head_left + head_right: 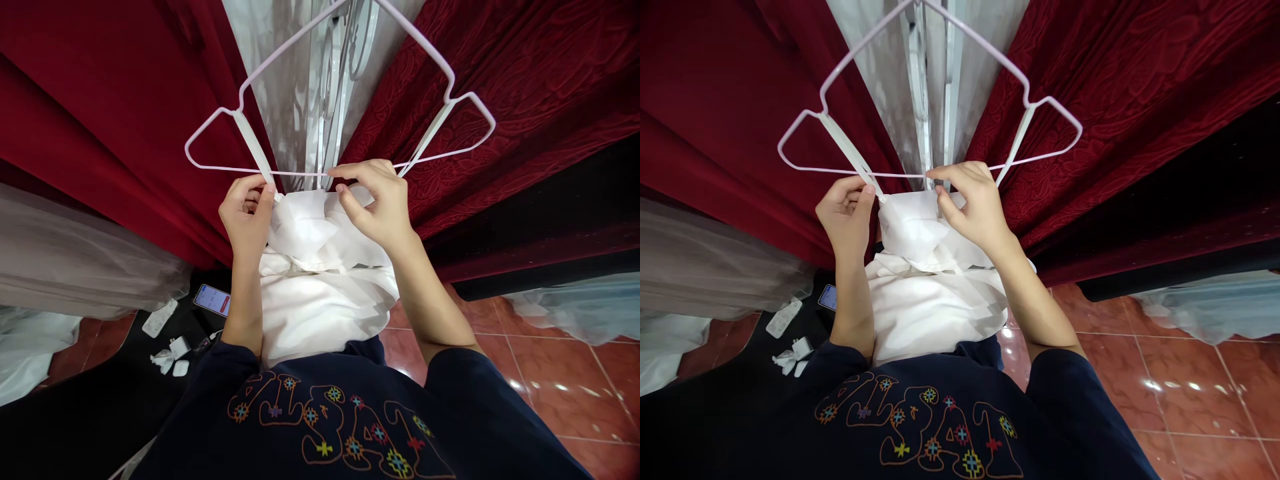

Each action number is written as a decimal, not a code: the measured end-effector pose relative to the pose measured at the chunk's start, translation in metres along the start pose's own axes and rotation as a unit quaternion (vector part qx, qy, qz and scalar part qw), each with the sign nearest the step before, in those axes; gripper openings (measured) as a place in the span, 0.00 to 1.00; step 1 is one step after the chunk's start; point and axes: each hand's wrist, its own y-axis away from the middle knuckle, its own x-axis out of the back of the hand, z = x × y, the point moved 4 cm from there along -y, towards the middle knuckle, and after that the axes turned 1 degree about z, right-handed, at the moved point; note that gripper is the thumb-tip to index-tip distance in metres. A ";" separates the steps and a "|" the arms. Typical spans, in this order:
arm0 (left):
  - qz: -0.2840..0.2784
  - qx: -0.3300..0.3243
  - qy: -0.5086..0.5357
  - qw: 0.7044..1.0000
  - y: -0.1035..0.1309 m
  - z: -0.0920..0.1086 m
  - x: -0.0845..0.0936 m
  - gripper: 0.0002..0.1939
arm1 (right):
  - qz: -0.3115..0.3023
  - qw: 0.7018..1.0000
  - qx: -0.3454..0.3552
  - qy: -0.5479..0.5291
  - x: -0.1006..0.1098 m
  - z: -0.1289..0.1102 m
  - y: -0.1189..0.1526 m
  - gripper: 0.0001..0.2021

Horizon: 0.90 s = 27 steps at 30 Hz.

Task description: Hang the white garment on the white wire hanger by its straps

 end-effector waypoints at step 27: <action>0.127 0.227 0.410 0.874 -0.021 0.011 0.060 0.20 | 0.012 1.000 0.014 -0.023 0.005 0.004 -0.002 0.12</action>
